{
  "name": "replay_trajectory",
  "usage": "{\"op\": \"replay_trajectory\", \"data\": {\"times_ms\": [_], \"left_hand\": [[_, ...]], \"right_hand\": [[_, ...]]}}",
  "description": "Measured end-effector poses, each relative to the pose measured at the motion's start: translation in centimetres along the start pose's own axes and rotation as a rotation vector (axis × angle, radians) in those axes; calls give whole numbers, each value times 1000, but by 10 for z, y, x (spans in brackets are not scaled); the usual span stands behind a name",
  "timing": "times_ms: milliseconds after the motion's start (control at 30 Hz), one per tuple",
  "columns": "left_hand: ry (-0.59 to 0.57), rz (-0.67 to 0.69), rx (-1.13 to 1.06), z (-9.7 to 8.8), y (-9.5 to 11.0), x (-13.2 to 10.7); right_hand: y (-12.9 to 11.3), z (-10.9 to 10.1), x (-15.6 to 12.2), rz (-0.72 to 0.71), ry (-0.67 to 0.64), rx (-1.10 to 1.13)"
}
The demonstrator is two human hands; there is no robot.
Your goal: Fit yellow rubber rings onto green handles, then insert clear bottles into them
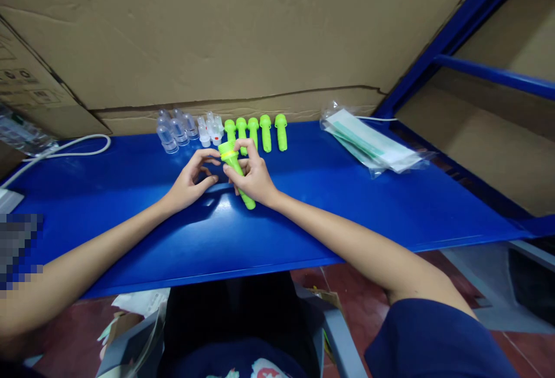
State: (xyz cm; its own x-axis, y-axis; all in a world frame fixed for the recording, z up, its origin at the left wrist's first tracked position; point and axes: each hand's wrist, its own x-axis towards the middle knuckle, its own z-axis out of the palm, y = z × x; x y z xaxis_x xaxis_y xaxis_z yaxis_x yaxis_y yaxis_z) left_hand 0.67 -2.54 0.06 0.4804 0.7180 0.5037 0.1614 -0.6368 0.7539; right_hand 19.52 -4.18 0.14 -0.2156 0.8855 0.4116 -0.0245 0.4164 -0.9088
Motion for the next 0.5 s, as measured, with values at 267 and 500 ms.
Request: {"op": "replay_trajectory", "data": {"times_ms": [267,500], "left_hand": [[17,-17,-33,-2,1,0],[45,2,-53,-2,1,0]], "right_hand": [[4,-1,0,-103,72,-147],[2,-1,-2,-140,52,-182]]}}
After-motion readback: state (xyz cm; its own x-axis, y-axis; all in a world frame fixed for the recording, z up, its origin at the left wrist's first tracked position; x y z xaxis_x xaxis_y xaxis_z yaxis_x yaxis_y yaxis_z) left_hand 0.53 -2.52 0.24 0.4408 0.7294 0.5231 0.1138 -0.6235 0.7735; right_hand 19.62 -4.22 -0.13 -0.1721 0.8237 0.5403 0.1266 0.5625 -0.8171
